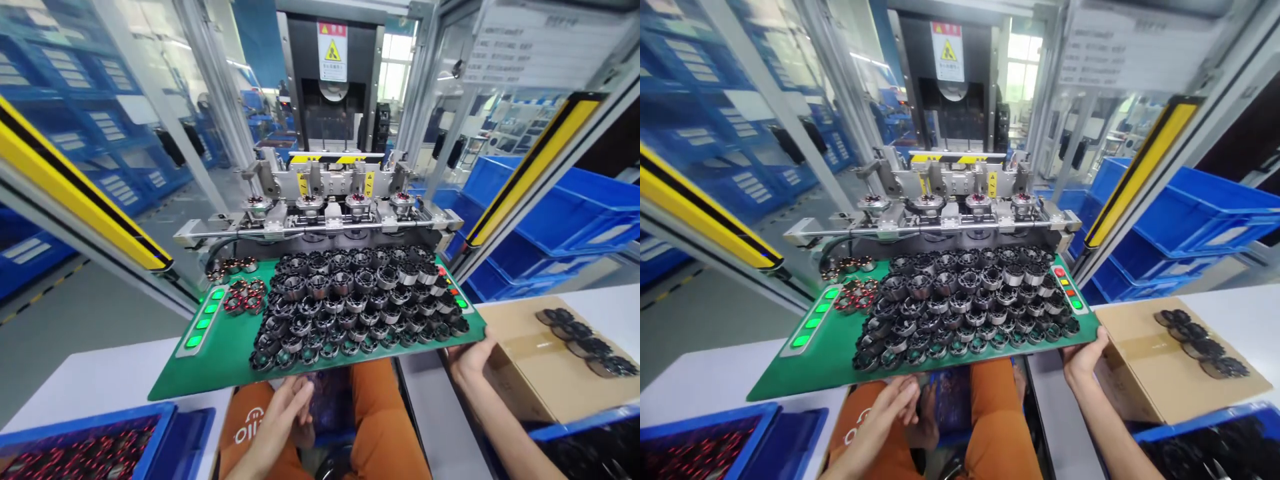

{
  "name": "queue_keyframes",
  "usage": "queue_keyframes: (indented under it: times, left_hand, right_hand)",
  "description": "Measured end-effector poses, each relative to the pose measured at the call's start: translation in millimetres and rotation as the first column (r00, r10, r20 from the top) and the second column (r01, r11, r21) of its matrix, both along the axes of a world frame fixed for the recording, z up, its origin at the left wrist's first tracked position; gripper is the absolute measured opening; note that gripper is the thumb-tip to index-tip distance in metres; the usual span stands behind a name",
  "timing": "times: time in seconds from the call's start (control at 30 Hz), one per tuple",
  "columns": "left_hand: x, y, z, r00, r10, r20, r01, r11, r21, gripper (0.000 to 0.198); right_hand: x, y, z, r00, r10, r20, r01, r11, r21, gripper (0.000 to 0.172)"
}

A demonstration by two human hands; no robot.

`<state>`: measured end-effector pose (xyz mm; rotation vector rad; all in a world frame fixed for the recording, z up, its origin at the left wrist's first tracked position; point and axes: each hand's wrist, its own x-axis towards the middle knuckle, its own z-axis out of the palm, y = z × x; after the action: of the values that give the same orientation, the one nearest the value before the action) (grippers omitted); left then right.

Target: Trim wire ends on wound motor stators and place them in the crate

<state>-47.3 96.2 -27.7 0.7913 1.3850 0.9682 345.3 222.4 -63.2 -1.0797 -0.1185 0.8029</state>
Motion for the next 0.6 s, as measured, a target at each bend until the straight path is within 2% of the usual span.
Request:
queue_keyframes:
  times: [0.17,0.33,0.47,0.6]
  left_hand:
    - [19.8,19.3,-14.5,0.995,-0.038,0.088,0.042,0.999,-0.034,0.091]
    - [11.1,24.2,-27.7,0.987,-0.101,0.126,0.109,0.992,-0.056,0.085]
    - [-0.6,21.5,-27.2,0.976,-0.134,0.173,0.148,0.987,-0.066,0.068]
    - [-0.6,20.6,-22.8,0.981,-0.071,0.182,0.082,0.995,-0.051,0.068]
  right_hand:
    - [-0.2,0.2,-1.9,1.000,0.009,-0.016,-0.009,1.000,0.021,0.061]
    - [0.6,1.3,-6.3,1.000,-0.011,0.002,0.011,0.999,0.030,0.064]
    - [2.8,1.5,-9.0,1.000,-0.025,-0.019,0.025,1.000,-0.009,0.062]
    - [8.5,0.4,-16.1,1.000,0.000,-0.018,-0.001,0.999,-0.034,0.060]
